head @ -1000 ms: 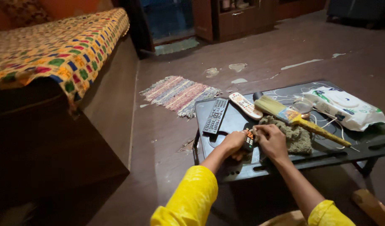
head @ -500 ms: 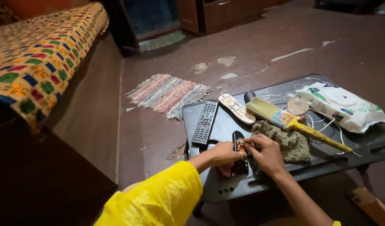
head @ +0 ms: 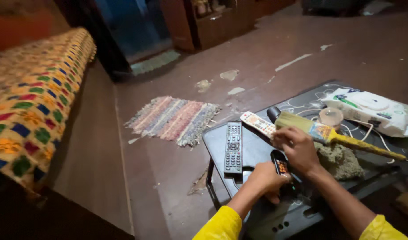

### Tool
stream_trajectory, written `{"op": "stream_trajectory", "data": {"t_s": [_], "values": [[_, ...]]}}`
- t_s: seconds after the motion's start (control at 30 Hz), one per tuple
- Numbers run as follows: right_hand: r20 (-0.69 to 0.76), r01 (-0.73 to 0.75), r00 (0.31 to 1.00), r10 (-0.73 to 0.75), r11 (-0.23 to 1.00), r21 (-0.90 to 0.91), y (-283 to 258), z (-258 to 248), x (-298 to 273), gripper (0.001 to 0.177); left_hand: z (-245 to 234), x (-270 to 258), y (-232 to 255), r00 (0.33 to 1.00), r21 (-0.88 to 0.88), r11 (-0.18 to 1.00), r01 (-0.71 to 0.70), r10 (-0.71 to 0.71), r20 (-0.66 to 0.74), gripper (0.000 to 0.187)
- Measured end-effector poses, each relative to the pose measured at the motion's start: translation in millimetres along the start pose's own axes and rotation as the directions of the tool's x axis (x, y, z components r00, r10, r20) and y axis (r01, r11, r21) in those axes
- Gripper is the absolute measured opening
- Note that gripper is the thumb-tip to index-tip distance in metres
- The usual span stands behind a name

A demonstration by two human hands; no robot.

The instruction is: The person cleans two remote controls by hand using a small piece of cloth, wiping the buttons and the casing of each remote on a small black table.

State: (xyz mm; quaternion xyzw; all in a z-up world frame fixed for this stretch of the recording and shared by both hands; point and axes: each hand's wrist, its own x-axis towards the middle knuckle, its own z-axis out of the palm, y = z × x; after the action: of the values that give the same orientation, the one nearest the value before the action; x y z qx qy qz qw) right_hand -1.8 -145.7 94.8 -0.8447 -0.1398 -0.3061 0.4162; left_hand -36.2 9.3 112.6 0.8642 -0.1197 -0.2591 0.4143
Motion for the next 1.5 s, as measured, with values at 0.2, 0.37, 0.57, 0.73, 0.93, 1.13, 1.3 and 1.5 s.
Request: {"op": "stream_trajectory", "data": {"t_s": [0.2, 0.37, 0.57, 0.73, 0.93, 1.13, 1.3, 1.5], "values": [[-0.042, -0.033, 0.998, 0.036, 0.997, 0.065, -4, 6, -1, 0.033, 11, 9, -18, 0.954, -0.024, 0.988, -0.153, 0.141, -0.265, 0.038], [-0.077, 0.030, 0.997, -0.026, 0.998, 0.052, -1, 16, -12, 0.026, 13, 8, -20, 0.833, 0.251, 0.966, -0.069, 0.194, -0.518, 0.048], [-0.129, 0.115, 0.984, -0.124, 0.991, -0.074, -7, 14, -23, 0.022, -49, -14, -56, 0.597, 0.260, 0.959, 0.116, 0.142, -0.790, 0.063], [-0.116, 0.167, 0.978, -0.173, 0.984, -0.059, -22, 16, -20, 0.022, -57, 11, -57, 0.761, 0.257, 0.943, 0.209, 0.008, -0.649, 0.108], [0.092, -0.100, 0.992, 0.091, 0.990, 0.097, -16, 12, -8, 0.019, -47, 42, -52, 0.763, 0.029, 0.981, 0.190, -0.129, -0.634, 0.099], [0.171, -0.041, 0.985, 0.018, 0.991, 0.128, -3, 40, 41, 0.017, -35, 46, -58, 0.779, -0.364, 0.862, -0.353, 0.055, -0.625, 0.075], [0.141, 0.009, 0.990, -0.026, 0.993, 0.118, -9, 58, 46, 0.015, -28, 49, -50, 0.774, -0.537, 0.666, -0.518, 0.097, -0.626, 0.067], [0.097, 0.142, 0.985, -0.145, 0.989, 0.035, -16, 62, 36, 0.014, -26, 49, -57, 0.759, -0.467, 0.740, -0.484, 0.090, -0.645, 0.068]]}}
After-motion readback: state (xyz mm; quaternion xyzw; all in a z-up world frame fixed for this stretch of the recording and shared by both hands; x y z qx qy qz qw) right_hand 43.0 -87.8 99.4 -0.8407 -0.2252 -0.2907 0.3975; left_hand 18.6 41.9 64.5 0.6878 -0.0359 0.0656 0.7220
